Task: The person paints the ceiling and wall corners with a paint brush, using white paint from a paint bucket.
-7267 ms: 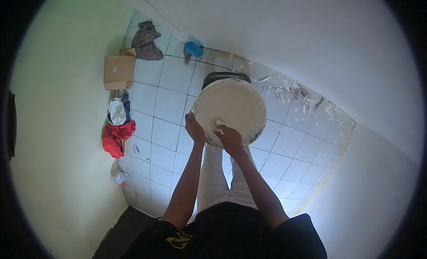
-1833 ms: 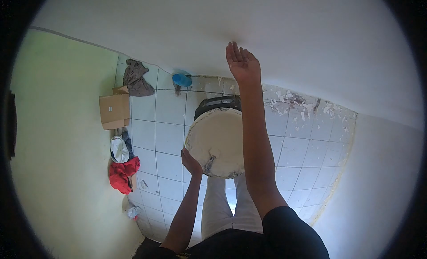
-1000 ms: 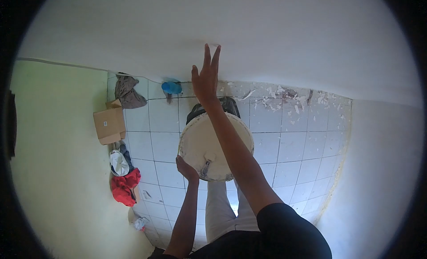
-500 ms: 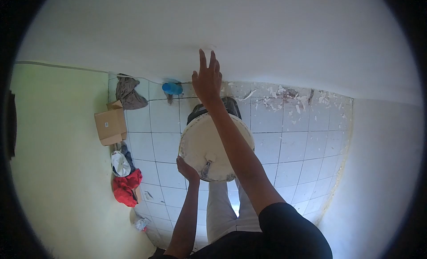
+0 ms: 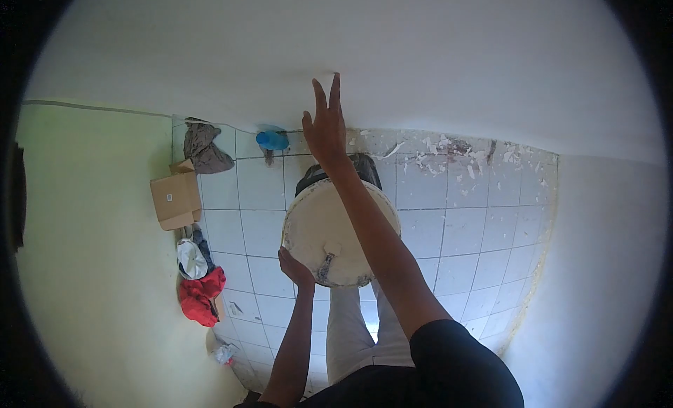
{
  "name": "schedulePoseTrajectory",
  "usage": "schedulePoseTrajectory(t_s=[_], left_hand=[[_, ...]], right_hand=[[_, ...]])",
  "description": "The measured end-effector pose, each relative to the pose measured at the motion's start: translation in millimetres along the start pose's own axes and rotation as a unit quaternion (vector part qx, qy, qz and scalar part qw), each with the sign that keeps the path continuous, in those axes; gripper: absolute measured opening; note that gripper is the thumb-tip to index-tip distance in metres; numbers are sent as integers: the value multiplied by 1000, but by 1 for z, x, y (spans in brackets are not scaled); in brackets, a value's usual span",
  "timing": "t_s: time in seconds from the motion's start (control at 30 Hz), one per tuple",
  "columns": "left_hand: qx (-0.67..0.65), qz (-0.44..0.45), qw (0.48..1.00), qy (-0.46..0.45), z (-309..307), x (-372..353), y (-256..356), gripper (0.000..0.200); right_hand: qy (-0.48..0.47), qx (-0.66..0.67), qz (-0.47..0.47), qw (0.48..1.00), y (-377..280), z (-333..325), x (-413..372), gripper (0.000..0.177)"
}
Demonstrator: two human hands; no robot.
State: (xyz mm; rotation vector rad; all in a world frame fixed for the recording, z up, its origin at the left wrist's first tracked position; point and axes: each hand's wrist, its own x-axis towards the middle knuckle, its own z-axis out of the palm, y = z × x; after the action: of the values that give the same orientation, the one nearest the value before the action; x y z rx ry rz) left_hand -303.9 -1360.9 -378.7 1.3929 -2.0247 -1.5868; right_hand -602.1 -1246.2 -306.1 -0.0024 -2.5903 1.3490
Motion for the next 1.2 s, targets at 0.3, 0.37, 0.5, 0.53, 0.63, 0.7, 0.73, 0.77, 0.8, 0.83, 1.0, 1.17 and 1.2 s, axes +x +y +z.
schedulePoseTrajectory(t_s=[0.3,0.37,0.5,0.53,0.63,0.7,0.73,0.77,0.8,0.83,1.0,1.17,1.2], left_hand=[[27,2,1000,3,-1,2,-5,46],[17,1,1000,2,0,1,-3,46],[14,9,1000,-2,-1,1,-3,48],[15,0,1000,-9,-1,2,-4,48],[32,13,999,1,-1,2,-6,48],[26,11,1000,0,-1,1,-4,48],[21,9,1000,-1,-1,1,-3,48],[20,10,1000,-1,0,0,-2,48],[42,14,999,5,0,0,0,48],[65,19,998,10,0,-1,1,48],[25,6,1000,-14,-3,2,-6,47],[30,6,999,-13,-2,1,-5,46],[47,24,999,6,0,0,-5,45]], right_hand=[[-15,-27,10,999,1,-4,-1,64],[-27,-34,19,999,-1,-6,-1,64],[-10,-58,-5,998,1,-4,-2,62],[-9,-58,-6,998,1,-3,-2,61],[-25,-58,4,998,5,-4,0,59],[-30,-57,1,998,6,-3,1,58],[-34,-56,-2,998,6,-3,1,57],[-34,-56,-2,998,6,-3,1,57],[-7,-72,-17,997,5,-3,0,57],[20,-87,-32,995,3,-3,0,58],[16,-4,-16,1000,-3,-4,1,58],[-6,43,-7,999,3,1,-1,57],[4,34,-23,999,4,1,-1,55]])
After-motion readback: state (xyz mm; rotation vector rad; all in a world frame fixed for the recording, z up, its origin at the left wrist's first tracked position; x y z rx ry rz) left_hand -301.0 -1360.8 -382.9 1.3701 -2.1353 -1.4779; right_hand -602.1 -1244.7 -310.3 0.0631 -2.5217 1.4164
